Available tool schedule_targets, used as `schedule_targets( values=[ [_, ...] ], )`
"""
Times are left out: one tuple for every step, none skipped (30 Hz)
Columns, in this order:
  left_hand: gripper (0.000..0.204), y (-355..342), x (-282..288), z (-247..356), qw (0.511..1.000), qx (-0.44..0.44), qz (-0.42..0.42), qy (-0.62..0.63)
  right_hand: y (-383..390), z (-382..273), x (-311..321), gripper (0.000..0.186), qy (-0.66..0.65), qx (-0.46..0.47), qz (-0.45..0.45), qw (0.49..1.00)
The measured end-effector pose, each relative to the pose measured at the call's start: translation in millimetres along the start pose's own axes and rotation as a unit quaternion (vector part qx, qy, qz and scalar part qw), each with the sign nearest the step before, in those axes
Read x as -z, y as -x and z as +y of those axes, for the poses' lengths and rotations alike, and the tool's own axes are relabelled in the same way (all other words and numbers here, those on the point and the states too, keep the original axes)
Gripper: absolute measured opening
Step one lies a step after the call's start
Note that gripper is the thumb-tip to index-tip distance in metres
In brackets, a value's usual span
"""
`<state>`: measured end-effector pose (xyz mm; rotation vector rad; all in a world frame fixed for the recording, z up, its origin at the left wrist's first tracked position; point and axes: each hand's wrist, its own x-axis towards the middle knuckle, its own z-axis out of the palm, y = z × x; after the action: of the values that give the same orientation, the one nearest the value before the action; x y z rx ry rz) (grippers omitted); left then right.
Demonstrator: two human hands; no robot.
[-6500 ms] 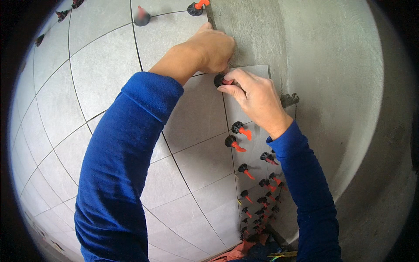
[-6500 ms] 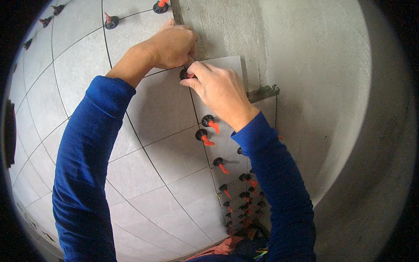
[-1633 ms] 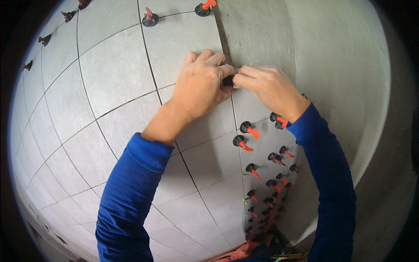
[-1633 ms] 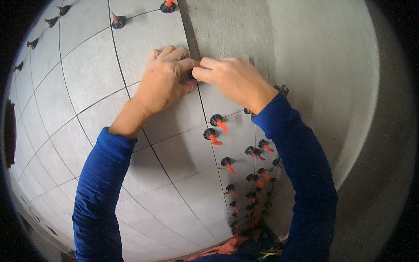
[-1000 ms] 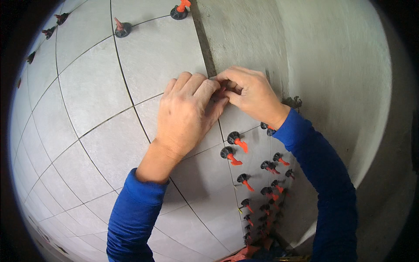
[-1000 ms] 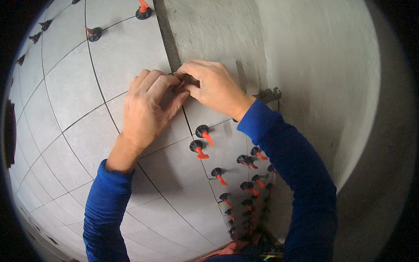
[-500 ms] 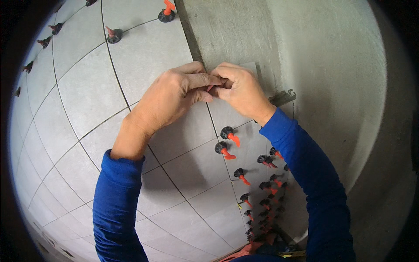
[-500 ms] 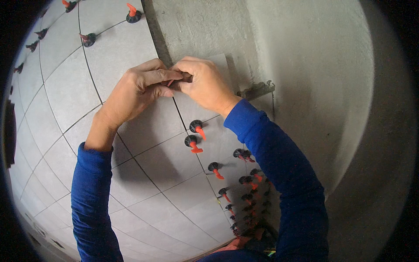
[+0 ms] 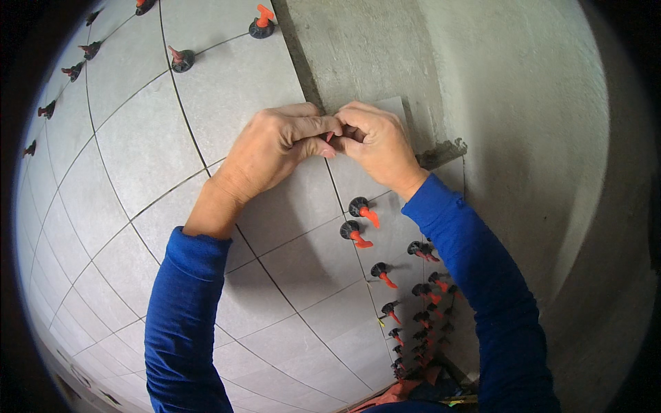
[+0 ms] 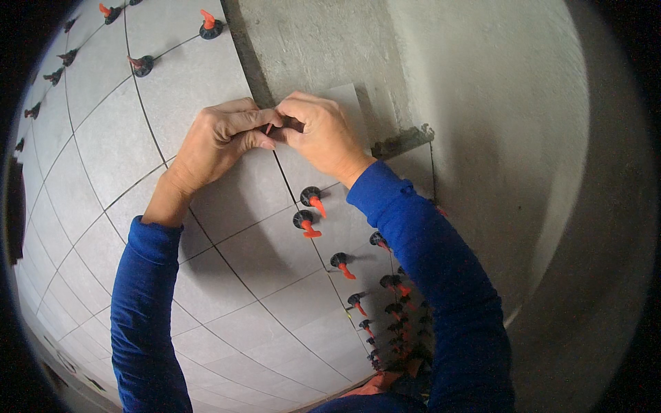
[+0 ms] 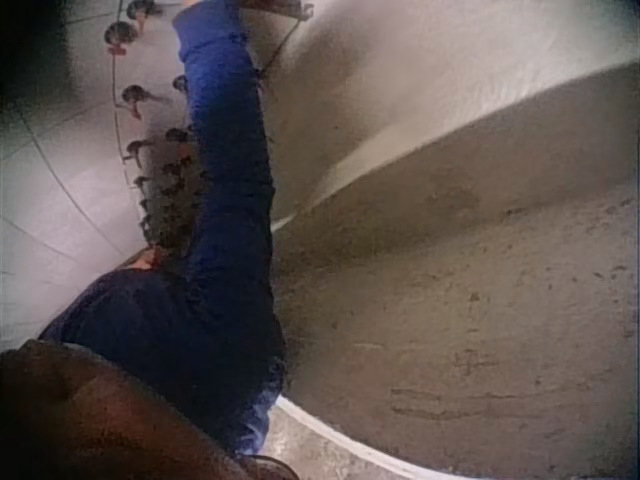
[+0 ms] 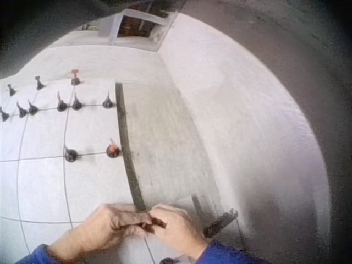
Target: The person installs white ceramic tiles on a wall, using red tile leveling clips and wedges to maintain spacing. They place each tile, insert the leveling system, and tap the tiles with a green rubber mallet to secure them.
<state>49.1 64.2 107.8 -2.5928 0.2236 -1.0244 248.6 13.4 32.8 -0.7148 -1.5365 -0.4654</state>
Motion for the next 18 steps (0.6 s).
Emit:
schedule_targets(
  values=[
    [0.038, 0.3, -1.4, -1.3, 1.0, -0.001, 0.004, 0.008, 0.9, 0.4, -1.3, 0.017, -0.002, 0.004, 0.007, 1.0],
    [0.038, 0.6, -3.0, -2.5, 1.0, -0.002, 0.008, 0.015, 2.1, 0.6, -2.5, 0.017, 0.006, 0.006, 0.012, 1.0],
    [0.039, 1.1, -4.3, -3.6, 1.0, 0.006, 0.007, 0.019, 3.0, 0.7, -3.6, 0.017, 0.014, 0.009, 0.017, 1.0],
    [0.039, 1.6, -5.2, -4.4, 1.0, -0.003, 0.012, 0.017, 3.9, 0.7, -4.3, 0.017, 0.028, 0.009, 0.021, 0.999],
    [0.04, 2.2, -5.6, -4.9, 1.0, -0.003, 0.012, 0.011, 5.1, 0.4, -4.8, 0.018, 0.029, 0.017, 0.027, 0.999],
    [0.04, 2.8, -5.7, -5.1, 1.0, 0.003, 0.011, 0.002, 6.2, -0.1, -5.3, 0.018, 0.035, 0.022, 0.032, 0.999],
    [0.04, 3.3, -5.8, -5.1, 1.0, -0.004, 0.014, 0.002, 7.4, -0.6, -5.9, 0.018, 0.045, 0.025, 0.037, 0.998],
    [0.041, 3.6, -5.7, -5.0, 1.0, -0.005, 0.015, 0.0, 8.3, -1.1, -6.6, 0.019, 0.04, 0.025, 0.04, 0.998],
    [0.041, 3.8, -5.7, -5.0, 1.0, -0.006, 0.014, -0.004, 9.3, -1.6, -7.3, 0.02, 0.037, 0.023, 0.044, 0.998],
    [0.041, 3.9, -5.8, -5.2, 1.0, -0.008, 0.015, 0.001, 9.9, -1.8, -8.0, 0.02, 0.036, 0.02, 0.048, 0.998],
    [0.041, 4.0, -5.8, -5.4, 1.0, -0.009, 0.014, 0.003, 10.1, -1.8, -9.0, 0.021, 0.038, 0.023, 0.054, 0.998],
    [0.041, 3.9, -6.1, -5.9, 1.0, -0.012, 0.018, 0.009, 10.3, -1.7, -10.0, 0.021, 0.04, 0.026, 0.06, 0.997],
    [0.04, 3.8, -6.9, -6.3, 1.0, -0.011, 0.015, 0.004, 10.5, -1.6, -10.7, 0.021, 0.045, 0.016, 0.061, 0.997],
    [0.04, 3.7, -7.7, -6.8, 1.0, -0.011, 0.017, 0.002, 10.9, -1.3, -10.9, 0.022, 0.047, 0.032, 0.067, 0.996],
    [0.039, 3.6, -8.1, -7.1, 1.0, -0.011, 0.019, 0.0, 11.4, -1.2, -11.1, 0.024, 0.052, 0.034, 0.068, 0.996],
    [0.039, 3.7, -8.2, -7.2, 1.0, -0.015, 0.021, -0.002, 12.0, -1.1, -11.3, 0.025, 0.056, 0.037, 0.068, 0.995],
    [0.038, 3.7, -8.2, -6.9, 1.0, -0.019, 0.023, -0.004, 12.7, -1.0, -11.6, 0.026, 0.067, 0.039, 0.07, 0.994],
    [0.038, 3.8, -7.9, -6.3, 1.0, -0.018, 0.022, -0.007, 13.4, -1.1, -12.2, 0.028, 0.077, 0.042, 0.072, 0.993]
  ],
)
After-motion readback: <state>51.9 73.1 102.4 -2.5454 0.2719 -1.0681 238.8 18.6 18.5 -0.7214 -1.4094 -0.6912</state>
